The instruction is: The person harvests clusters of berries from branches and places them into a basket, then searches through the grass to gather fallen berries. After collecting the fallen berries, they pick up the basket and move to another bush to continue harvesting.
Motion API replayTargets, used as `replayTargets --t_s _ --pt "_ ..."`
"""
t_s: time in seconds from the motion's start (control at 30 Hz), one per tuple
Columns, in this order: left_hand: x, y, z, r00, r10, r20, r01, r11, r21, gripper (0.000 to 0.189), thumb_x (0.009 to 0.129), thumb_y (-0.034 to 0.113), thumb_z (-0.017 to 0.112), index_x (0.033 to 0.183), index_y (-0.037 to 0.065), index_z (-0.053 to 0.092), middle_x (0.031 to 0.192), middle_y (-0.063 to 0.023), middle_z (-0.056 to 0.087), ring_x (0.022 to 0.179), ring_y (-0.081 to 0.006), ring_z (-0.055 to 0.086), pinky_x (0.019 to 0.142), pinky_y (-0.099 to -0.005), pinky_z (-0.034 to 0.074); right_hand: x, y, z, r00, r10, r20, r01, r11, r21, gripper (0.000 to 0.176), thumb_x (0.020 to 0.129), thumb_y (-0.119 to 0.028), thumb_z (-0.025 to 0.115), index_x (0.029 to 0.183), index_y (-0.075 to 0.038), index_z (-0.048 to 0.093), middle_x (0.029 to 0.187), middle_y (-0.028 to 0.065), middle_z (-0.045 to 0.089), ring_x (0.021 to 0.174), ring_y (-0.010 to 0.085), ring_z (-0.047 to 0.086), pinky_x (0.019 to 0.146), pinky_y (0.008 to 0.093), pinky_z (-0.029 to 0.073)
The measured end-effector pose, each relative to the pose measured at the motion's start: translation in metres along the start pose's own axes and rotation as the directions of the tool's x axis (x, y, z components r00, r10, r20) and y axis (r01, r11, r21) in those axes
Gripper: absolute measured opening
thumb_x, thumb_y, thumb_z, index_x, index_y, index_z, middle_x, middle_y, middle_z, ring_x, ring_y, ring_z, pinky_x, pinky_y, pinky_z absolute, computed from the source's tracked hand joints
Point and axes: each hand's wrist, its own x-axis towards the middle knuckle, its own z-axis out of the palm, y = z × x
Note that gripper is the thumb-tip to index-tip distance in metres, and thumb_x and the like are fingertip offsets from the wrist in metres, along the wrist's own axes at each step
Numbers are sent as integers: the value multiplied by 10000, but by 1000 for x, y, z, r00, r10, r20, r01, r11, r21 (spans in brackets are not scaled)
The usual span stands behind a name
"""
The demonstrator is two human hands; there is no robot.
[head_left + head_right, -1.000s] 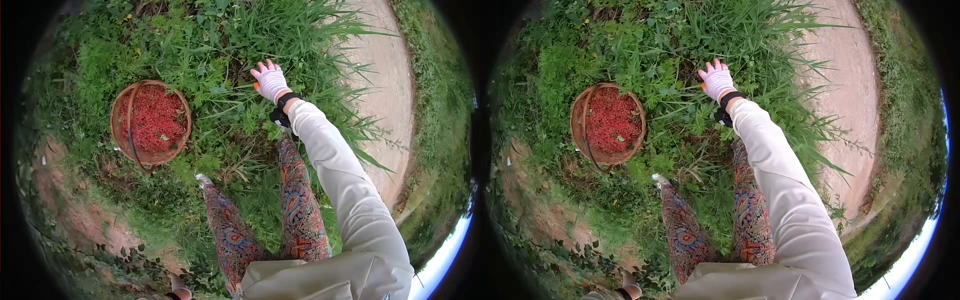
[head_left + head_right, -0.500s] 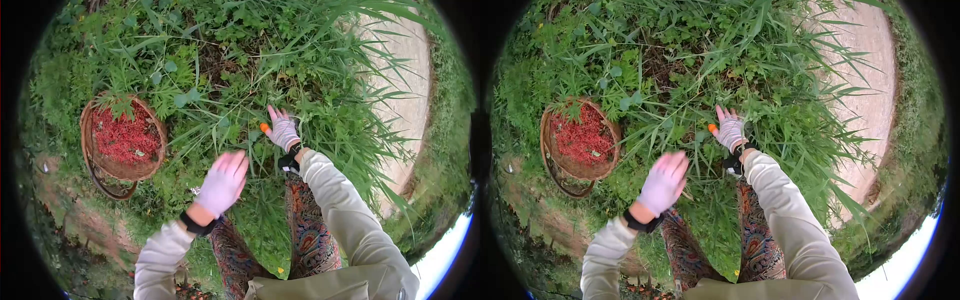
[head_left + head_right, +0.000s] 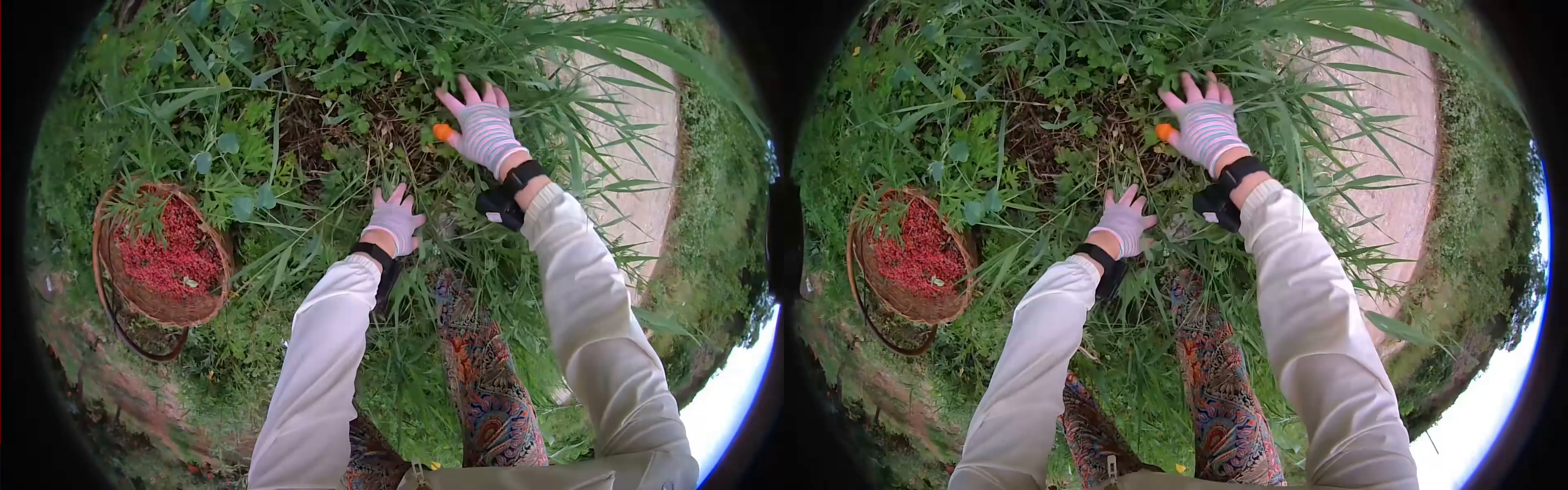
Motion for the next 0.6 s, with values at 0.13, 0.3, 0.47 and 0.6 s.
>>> replayTargets --t_s 0.13,0.3,0.47,0.6 --pt "-11 -18 37 995 21 -100 -9 993 114 547 789 445 537 1291 259 425 1421 -90 259 1347 -288 124 1023 -610 143 -32 56 52 807 208 554 -237 971 -19 690 804 -389 569 1393 -309 217 1458 103 195 1317 436 146 1048 535 159" --pt "-7 -31 64 986 66 -152 -59 997 51 546 784 399 553 1287 231 422 1417 -135 239 1343 -312 122 1012 -611 172 -95 65 110 724 180 666 -389 904 178 722 825 -338 554 1412 -297 136 1471 103 146 1345 387 91 1063 507 160" --pt "-19 -23 84 979 8 -205 -35 991 -128 551 768 323 592 1273 184 422 1413 -159 206 1341 -322 115 993 -609 222 -118 54 146 694 152 703 -418 881 223 813 817 -317 579 1412 -315 25 1473 160 71 1344 397 78 1054 513 175" --pt "-29 -15 114 951 1 -308 -66 978 -200 592 724 216 622 1275 158 416 1412 -158 206 1336 -328 133 1034 -552 198 -133 36 157 699 137 702 -393 894 217 789 818 -403 556 1404 -353 30 1476 170 13 1342 406 81 1052 525 152"
